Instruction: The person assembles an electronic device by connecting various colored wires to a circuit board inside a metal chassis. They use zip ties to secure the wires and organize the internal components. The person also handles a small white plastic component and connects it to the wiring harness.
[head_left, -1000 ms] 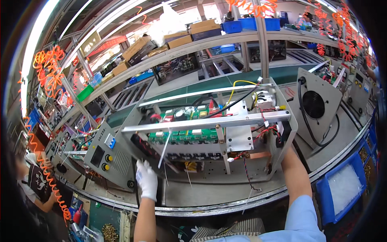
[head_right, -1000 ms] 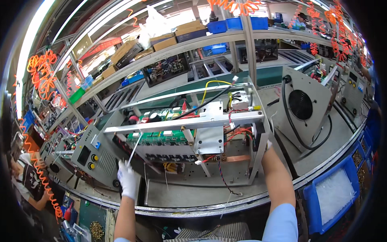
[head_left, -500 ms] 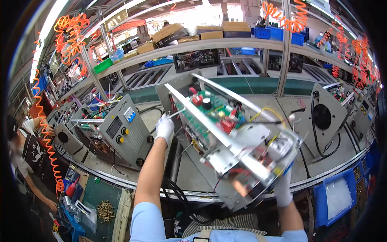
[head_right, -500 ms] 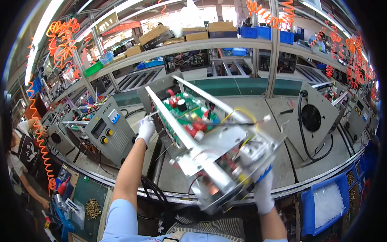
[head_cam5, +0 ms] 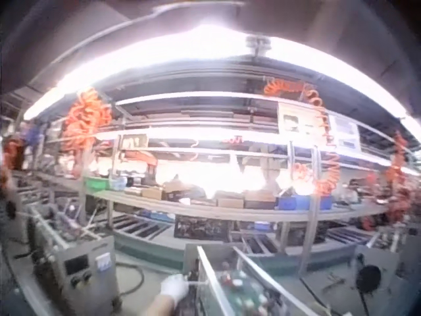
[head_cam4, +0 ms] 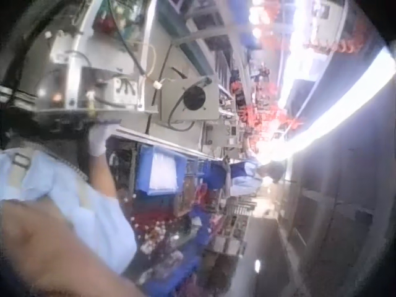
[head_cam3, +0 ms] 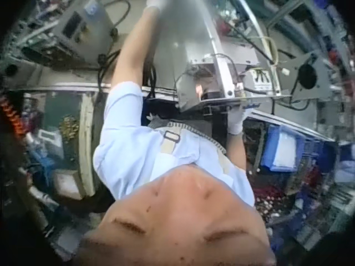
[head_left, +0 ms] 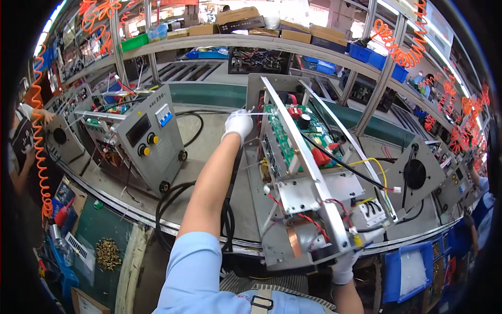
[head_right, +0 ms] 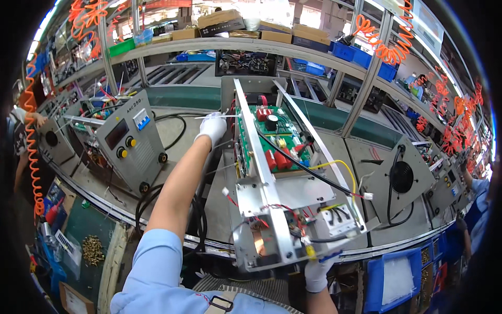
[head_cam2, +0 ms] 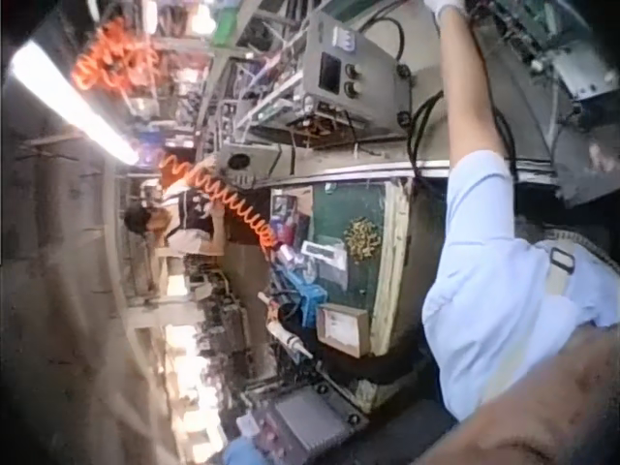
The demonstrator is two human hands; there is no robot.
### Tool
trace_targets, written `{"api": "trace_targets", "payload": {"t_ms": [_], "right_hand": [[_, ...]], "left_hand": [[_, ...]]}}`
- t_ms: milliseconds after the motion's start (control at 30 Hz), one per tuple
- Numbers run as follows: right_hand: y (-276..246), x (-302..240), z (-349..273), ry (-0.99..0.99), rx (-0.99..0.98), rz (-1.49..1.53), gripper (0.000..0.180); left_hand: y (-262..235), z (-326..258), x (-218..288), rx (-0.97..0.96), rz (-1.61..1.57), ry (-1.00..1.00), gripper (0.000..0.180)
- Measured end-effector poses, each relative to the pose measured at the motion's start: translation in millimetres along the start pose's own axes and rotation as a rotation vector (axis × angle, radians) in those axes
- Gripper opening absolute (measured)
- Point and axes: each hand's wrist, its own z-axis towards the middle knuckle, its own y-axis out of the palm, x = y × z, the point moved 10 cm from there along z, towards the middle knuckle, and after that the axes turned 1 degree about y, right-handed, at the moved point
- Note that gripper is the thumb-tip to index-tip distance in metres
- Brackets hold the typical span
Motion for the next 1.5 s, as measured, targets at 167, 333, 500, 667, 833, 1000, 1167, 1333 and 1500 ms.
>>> {"api": "trace_targets", "payload": {"t_ms": [167, 333, 500, 667, 833, 1000, 1167, 1333, 1500], "right_hand": [[54, -8, -8, 0.027, 0.083, -0.151, 0.061], [73, 17, -5, 0.408, -0.095, 0.186, 0.042], [126, -25, 146, 0.236, -0.299, 0.077, 0.045], [243, 24, 315, 0.157, -0.462, -0.203, 0.048], [281, 99, 381, -0.065, -0.460, -0.214, 0.044], [312, 177, 28, -0.021, -0.837, -0.538, 0.041], [328, 194, -58, 0.030, -1.137, -0.626, 0.040], [327, 134, -14, -0.038, -1.137, -0.615, 0.041], [223, -33, 141, -0.233, -0.490, -0.677, 0.043]], "left_hand": [[13, 20, -29, -0.140, -0.129, 0.189, 0.029], [-159, -155, 47, 0.473, -0.131, 0.770, 0.027], [-162, -365, 12, 0.222, -0.762, 0.140, 0.026], [-161, -393, 62, 0.216, -0.575, 0.199, 0.053], [-125, -375, 72, 0.243, -0.664, 0.399, 0.042], [-108, -381, 67, 0.248, -0.729, 0.645, 0.026], [-125, -370, 64, 0.235, -0.591, 0.592, 0.038], [-125, -326, 63, -0.014, -0.581, 0.639, 0.019], [-94, -267, 57, 0.220, -0.598, 0.697, 0.024]]}}
